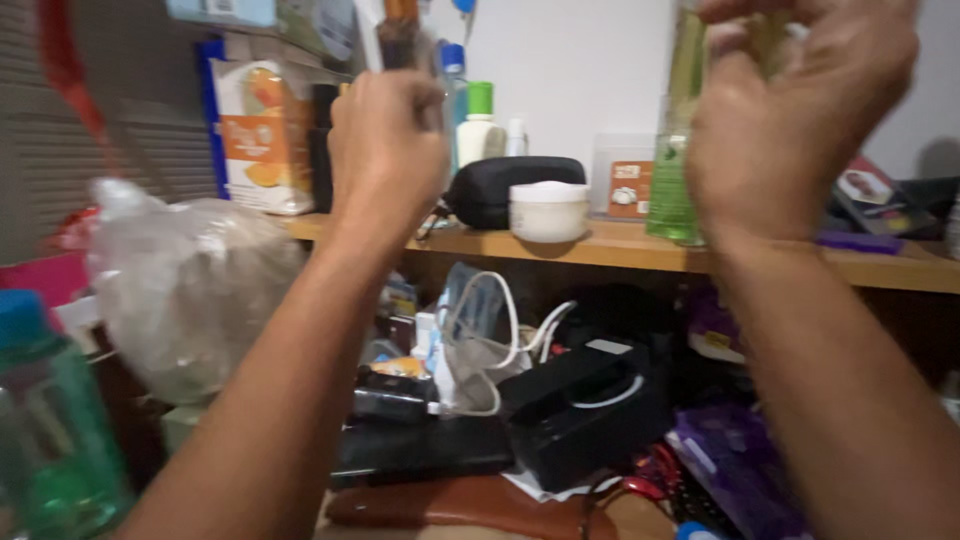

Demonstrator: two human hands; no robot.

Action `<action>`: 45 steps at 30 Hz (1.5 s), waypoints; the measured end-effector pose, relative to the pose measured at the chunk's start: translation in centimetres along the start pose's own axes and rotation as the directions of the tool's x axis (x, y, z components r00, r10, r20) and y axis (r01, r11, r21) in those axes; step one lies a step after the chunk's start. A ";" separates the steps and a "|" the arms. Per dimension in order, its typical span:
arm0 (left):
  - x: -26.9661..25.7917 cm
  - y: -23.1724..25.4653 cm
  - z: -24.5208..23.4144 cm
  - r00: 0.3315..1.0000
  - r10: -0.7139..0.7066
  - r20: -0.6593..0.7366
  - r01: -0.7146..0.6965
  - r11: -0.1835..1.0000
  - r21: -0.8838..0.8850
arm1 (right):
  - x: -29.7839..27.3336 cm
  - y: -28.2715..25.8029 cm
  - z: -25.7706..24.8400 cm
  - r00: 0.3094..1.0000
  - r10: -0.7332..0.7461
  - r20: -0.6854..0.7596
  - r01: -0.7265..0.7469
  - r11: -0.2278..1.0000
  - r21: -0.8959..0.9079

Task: The person picks up and moves various items on a cluttered wooden shelf by hand, including boxes of medicine, bottles of water, lotion, and a black storage case. They open a small box, unzip a black pouch to check its contents, and relocate several bottles and containers to different positions on the shelf.

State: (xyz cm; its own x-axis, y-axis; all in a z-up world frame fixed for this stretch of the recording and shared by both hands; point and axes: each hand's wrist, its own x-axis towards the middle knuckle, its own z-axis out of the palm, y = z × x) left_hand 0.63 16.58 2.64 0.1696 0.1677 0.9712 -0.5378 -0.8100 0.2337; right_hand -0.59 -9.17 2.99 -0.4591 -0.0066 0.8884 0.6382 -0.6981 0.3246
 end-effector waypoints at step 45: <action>1.0 -20.8 6.0 0.967 -0.246 0.063 0.233 0.958 0.166 | -11.2 -8.7 28.6 0.685 0.623 0.378 -0.686 0.727 0.045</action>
State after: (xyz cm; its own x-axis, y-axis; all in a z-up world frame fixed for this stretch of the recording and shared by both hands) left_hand 16.95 30.19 -1.57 0.3484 0.3257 0.8789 -0.3386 -0.8306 0.4420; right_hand 16.70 17.43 -0.53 0.3170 -0.1686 0.9333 0.8060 -0.4707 -0.3588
